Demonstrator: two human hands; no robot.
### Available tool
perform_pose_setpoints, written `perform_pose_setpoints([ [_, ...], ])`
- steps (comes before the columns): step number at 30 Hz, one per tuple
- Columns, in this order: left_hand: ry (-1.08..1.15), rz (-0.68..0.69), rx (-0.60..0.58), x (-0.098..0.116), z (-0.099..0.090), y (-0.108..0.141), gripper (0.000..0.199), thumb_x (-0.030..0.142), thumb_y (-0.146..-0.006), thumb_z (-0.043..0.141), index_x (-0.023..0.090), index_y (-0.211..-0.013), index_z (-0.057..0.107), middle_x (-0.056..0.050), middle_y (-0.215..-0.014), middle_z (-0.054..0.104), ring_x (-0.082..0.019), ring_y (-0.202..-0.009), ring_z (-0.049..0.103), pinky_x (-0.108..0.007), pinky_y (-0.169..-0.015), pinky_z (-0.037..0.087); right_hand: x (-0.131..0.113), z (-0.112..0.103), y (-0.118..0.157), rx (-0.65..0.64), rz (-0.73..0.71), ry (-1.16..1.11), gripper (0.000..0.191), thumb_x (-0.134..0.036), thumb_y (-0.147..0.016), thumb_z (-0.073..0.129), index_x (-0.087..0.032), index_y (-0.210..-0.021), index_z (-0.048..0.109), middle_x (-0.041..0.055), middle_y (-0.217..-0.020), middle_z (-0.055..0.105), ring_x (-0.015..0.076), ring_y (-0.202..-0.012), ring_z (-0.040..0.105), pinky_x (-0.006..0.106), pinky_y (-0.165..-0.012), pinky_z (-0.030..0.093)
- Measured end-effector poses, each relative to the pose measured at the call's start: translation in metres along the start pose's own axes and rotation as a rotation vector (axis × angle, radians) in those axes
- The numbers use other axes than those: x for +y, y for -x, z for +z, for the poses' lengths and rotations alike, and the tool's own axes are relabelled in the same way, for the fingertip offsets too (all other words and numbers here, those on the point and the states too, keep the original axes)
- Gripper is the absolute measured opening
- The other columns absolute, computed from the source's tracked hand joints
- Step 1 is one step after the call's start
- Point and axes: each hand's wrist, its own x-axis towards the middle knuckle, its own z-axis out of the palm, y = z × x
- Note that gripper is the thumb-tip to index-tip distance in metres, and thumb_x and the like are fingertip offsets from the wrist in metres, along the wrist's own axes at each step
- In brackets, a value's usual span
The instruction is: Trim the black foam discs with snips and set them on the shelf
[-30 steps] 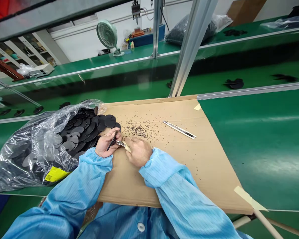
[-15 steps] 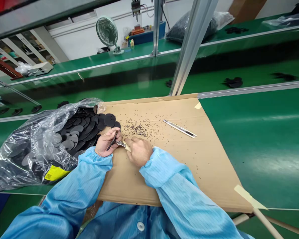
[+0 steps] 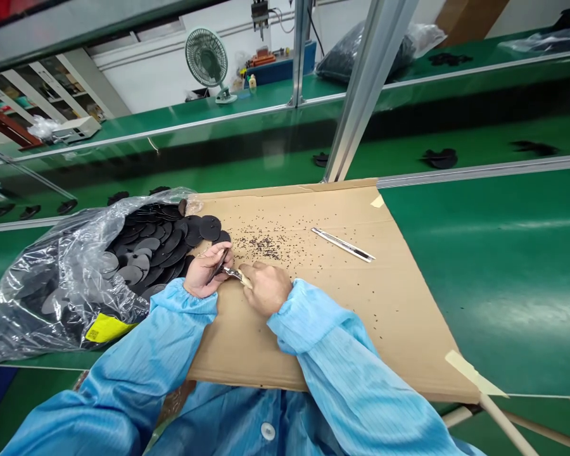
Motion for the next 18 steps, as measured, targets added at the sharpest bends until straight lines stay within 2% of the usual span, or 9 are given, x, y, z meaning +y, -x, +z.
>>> perform_pose_setpoints([
  [11, -0.047, -0.004, 0.042, 0.0017, 0.0016, 0.0015, 0.031, 0.023, -0.066, 0.071, 0.015, -0.095, 0.063, -0.001, -0.066, 0.050, -0.009, -0.051, 0.043, -0.016, -0.035, 0.023, -0.0001, -0.0002, 0.0012, 0.014, 0.014, 0.002, 0.035, -0.027, -0.081, 0.047, -0.026, -0.115, 0.056, 0.0065, -0.099, 0.062, 0.0216, -0.090, 0.058, 0.029, -0.072, 0.041],
  [18, -0.054, 0.000, 0.033, 0.0010, 0.0015, 0.0012, 0.031, 0.023, -0.066, 0.072, 0.014, -0.095, 0.063, -0.001, -0.066, 0.051, -0.009, -0.051, 0.045, -0.015, -0.034, 0.023, -0.0011, -0.0001, 0.0015, 0.005, 0.027, -0.019, 0.029, -0.024, -0.079, 0.048, -0.023, -0.105, 0.060, 0.0071, -0.095, 0.065, 0.0202, -0.080, 0.060, 0.028, -0.067, 0.040],
])
